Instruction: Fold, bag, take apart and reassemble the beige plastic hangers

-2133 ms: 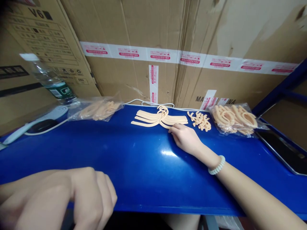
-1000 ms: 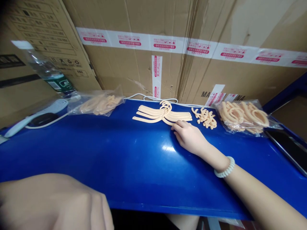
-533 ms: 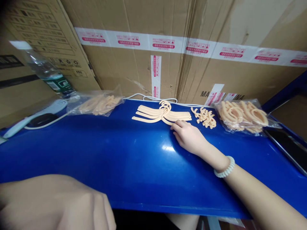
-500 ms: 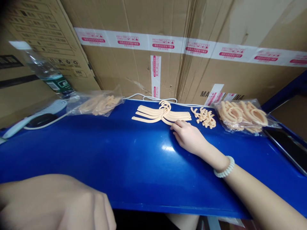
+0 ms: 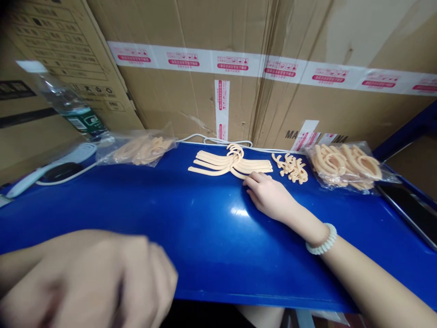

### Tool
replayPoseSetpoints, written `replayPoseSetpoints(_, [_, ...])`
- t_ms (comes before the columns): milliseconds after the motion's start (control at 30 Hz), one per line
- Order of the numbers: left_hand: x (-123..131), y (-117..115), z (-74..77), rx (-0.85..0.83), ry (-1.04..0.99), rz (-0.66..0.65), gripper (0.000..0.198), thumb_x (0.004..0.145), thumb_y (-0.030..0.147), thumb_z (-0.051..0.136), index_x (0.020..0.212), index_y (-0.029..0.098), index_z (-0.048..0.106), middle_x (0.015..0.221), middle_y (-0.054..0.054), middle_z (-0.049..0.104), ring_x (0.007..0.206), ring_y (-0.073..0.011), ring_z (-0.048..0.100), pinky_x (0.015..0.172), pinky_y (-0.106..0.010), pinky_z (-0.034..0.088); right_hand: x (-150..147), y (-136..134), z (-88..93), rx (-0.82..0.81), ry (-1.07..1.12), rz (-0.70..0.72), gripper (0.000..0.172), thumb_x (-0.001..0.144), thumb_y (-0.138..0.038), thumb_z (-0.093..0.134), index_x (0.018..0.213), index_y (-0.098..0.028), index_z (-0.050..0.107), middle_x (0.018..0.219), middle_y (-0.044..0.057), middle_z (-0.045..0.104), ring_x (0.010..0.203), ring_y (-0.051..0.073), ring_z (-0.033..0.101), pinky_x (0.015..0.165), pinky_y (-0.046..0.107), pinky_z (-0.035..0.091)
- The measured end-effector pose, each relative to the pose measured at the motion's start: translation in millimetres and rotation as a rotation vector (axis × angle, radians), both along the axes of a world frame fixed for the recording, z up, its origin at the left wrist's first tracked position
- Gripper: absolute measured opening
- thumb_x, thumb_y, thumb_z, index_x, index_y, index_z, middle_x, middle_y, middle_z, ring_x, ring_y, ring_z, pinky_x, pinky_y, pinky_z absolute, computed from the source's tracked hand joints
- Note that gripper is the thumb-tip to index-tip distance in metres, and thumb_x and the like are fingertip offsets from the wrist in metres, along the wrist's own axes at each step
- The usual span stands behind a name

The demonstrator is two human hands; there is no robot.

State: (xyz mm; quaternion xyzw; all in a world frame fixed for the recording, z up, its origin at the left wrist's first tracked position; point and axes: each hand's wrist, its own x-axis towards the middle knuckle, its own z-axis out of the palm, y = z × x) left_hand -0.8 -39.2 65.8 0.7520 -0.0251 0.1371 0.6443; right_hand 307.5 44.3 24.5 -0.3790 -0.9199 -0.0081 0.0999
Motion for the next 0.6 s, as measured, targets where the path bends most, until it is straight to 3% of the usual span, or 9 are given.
replayPoseSetpoints(67, [4,17,1.6,0.137,-0.003,0.311,0.016,0.088,0.030,0.065,0.099,0.029,0.076,0.077,-0.006,0.075,0.072,-0.0214,0.072,0.070,-0.033,0.058,2,0,1.3,0.001,0.004,0.023,0.026,0.098,-0.014,0.044,0.116,-0.012,0.062,0.113,0.018,0.063,0.101,0.031,0.064,0.087,0.045,0.056])
replayPoseSetpoints(133, [3,45,-8.5,0.466,0.061,0.570,0.018,0.091,0.020,0.060,0.104,0.022,0.073,0.094,-0.008,0.076,0.086,-0.0212,0.071,0.084,-0.035,0.056,6,1,5.1,-0.013,0.000,0.047,0.027,0.097,-0.014,0.045,0.118,-0.013,0.063,0.116,0.017,0.064,0.104,0.031,0.064,0.089,0.044,0.056])
replayPoseSetpoints(200, [-4,77,-27.5,0.827,0.121,0.822,0.020,0.092,0.020,0.057,0.107,0.018,0.071,0.107,-0.012,0.073,0.104,-0.0259,0.067,0.097,-0.044,0.052,10,2,11.2,-0.050,-0.016,0.064,0.027,0.097,-0.013,0.047,0.117,-0.014,0.064,0.116,0.015,0.065,0.105,0.030,0.065,0.090,0.043,0.056])
replayPoseSetpoints(267, [-12,104,-48.9,1.046,0.222,0.889,0.024,0.093,0.024,0.058,0.113,0.017,0.069,0.125,-0.014,0.067,0.121,-0.0312,0.059,0.107,-0.052,0.045,16,4,18.0,-0.082,-0.040,0.058,0.025,0.096,-0.013,0.048,0.114,-0.015,0.066,0.113,0.014,0.067,0.102,0.029,0.067,0.088,0.042,0.057])
replayPoseSetpoints(367, [-21,124,-72.0,1.133,0.306,0.961,0.033,0.096,0.031,0.057,0.124,0.015,0.064,0.139,-0.018,0.058,0.133,-0.0325,0.051,0.112,-0.053,0.042,23,7,25.0,-0.066,-0.067,0.006,0.024,0.096,-0.012,0.048,0.110,-0.014,0.068,0.106,0.014,0.068,0.098,0.029,0.068,0.087,0.043,0.057])
replayPoseSetpoints(600, [-16,115,-80.1,1.197,0.453,0.996,0.044,0.102,0.036,0.046,0.136,0.011,0.058,0.142,-0.018,0.058,0.135,-0.0320,0.050,0.113,-0.053,0.044,26,12,18.2,0.001,-0.121,-0.091,0.024,0.097,-0.014,0.053,0.116,-0.012,0.067,0.112,0.016,0.065,0.102,0.031,0.066,0.091,0.044,0.056])
